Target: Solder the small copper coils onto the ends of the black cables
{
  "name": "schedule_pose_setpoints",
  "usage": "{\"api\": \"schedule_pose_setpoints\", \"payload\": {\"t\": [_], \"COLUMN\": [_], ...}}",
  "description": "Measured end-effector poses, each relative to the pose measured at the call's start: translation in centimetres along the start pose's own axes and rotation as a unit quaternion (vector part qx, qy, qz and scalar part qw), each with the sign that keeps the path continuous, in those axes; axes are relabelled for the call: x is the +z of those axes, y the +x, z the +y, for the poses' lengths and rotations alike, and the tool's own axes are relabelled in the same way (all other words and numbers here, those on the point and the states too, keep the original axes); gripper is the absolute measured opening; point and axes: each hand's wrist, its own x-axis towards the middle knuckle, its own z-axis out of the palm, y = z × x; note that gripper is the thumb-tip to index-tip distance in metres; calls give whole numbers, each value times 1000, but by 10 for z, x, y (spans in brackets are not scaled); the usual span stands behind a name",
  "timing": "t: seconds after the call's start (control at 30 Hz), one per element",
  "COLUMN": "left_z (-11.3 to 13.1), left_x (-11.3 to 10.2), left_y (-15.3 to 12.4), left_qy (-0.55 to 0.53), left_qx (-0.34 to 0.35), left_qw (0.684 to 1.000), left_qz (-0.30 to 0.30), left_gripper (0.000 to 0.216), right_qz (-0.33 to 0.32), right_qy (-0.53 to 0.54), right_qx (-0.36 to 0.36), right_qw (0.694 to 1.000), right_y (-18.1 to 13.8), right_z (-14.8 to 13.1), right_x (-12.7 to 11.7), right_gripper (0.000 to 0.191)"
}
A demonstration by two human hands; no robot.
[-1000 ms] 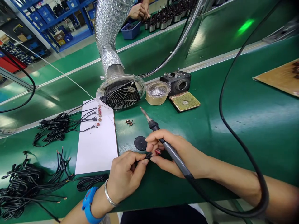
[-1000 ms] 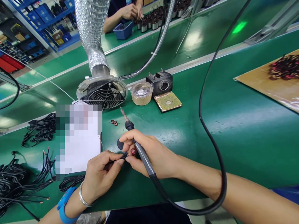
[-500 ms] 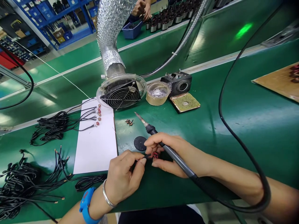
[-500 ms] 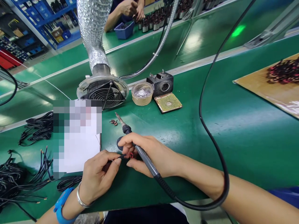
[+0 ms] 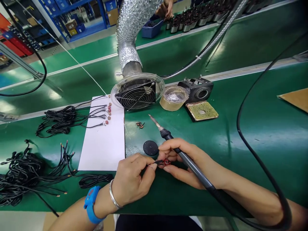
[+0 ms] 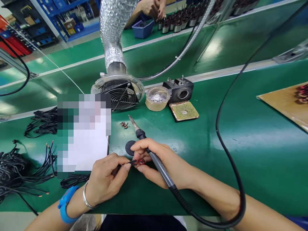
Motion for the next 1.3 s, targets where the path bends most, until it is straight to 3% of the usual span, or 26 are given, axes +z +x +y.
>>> {"api": "schedule_pose_setpoints", "payload": {"t": [0.37, 0.57, 0.77, 0.87, 0.93, 1.03, 1.13, 1.2, 1.3], "left_z": [1, -2, -5, -4, -6, -16, -31, -41, -49], "left_x": [6, 6, 8, -14, -42, -93, -130, -138, -132], "left_y": [-4, -5, -2, 1, -3, -23, -53, -70, -83], "left_qy": [-8, 5, 24, 83, 156, 263, 309, 316, 320], "left_qx": [37, 8, 46, 33, -23, -130, -186, -211, -199], "left_qw": [999, 1000, 999, 996, 987, 942, 898, 884, 881], "left_qz": [26, 18, 11, -2, -36, -162, -250, -272, -285], "left_gripper": [8, 8, 8, 14, 21, 22, 22, 21, 17], "right_qz": [-9, 76, 83, 79, 66, 41, 32, 33, 38], "right_qy": [76, -77, -177, -204, -219, -235, -250, -262, -289], "right_qx": [31, -54, -146, -168, -160, -146, -155, -160, -166], "right_qw": [997, 993, 970, 961, 960, 960, 955, 951, 942], "right_y": [-6, -4, 1, 0, -1, -3, -2, 0, 5], "right_z": [4, 5, 1, 1, 2, 4, 6, 8, 8], "right_x": [2, 3, -1, -3, -5, -8, -9, -10, -11], "right_gripper": [43, 39, 32, 32, 33, 35, 35, 34, 31]}}
